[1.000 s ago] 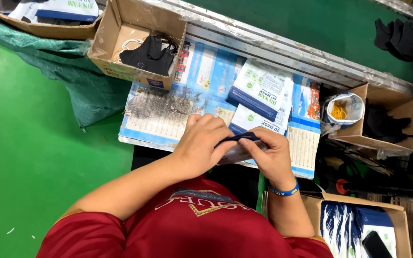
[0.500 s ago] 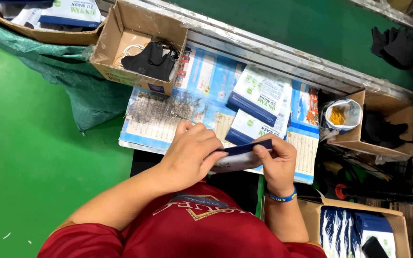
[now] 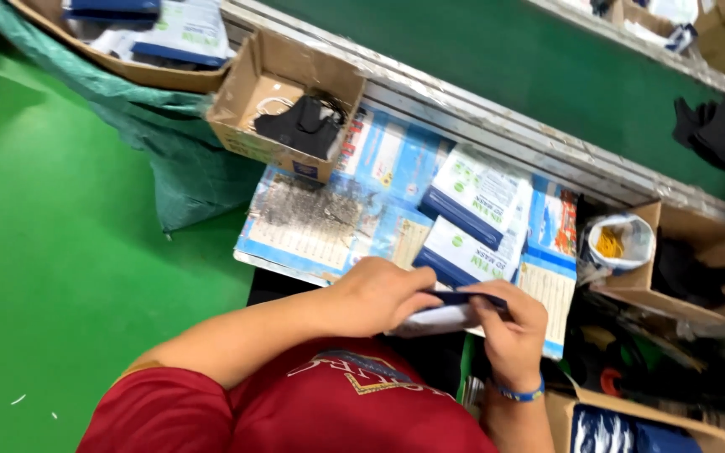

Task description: Packaging black 3D face masks into individual plastic sleeves.

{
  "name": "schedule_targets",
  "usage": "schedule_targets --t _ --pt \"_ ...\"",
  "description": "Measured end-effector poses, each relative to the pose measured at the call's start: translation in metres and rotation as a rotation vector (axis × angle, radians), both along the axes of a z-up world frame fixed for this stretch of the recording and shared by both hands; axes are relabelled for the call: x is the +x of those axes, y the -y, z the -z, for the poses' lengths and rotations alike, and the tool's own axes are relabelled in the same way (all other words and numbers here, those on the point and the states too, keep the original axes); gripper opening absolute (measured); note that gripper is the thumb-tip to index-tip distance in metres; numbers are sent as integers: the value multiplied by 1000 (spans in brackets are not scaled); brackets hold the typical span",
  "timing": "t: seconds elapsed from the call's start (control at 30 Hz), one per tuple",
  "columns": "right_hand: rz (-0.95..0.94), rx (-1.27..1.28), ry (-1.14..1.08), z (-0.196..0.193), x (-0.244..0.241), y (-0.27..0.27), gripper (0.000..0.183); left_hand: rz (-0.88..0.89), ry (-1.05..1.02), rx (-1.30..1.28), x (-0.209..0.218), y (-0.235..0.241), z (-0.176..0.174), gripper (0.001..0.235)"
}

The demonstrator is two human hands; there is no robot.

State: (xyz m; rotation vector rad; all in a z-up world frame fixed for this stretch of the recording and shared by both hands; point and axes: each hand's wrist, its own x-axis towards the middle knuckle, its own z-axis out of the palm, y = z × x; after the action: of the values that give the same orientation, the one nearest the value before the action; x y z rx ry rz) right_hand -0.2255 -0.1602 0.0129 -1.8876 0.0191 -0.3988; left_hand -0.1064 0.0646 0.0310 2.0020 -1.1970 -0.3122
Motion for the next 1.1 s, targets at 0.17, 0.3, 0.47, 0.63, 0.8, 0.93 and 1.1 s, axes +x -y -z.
schedule_targets --t 0.17,0.3,0.47,0.63,0.8,0.93,1.1 --pt "472 51 167 -7 8 29 29 -108 329 -74 51 18 67 10" --pt "498 345 369 35 3 110 24 -541 66 -591 133 -39 42 26" --pt "614 110 49 122 24 139 39 -638 -255 -551 113 -46 77 18" --pt "681 -260 -9 171 37 113 54 -430 -134 -325 98 28 136 34" --pt "700 -514 -4 170 38 101 55 -414 -21 -226 141 134 182 59" --pt "719 -601 -46 159 42 96 54 -490 -134 -185 163 189 194 58" --pt "744 -420 -10 156 32 101 52 -449 -325 -139 130 181 181 51"
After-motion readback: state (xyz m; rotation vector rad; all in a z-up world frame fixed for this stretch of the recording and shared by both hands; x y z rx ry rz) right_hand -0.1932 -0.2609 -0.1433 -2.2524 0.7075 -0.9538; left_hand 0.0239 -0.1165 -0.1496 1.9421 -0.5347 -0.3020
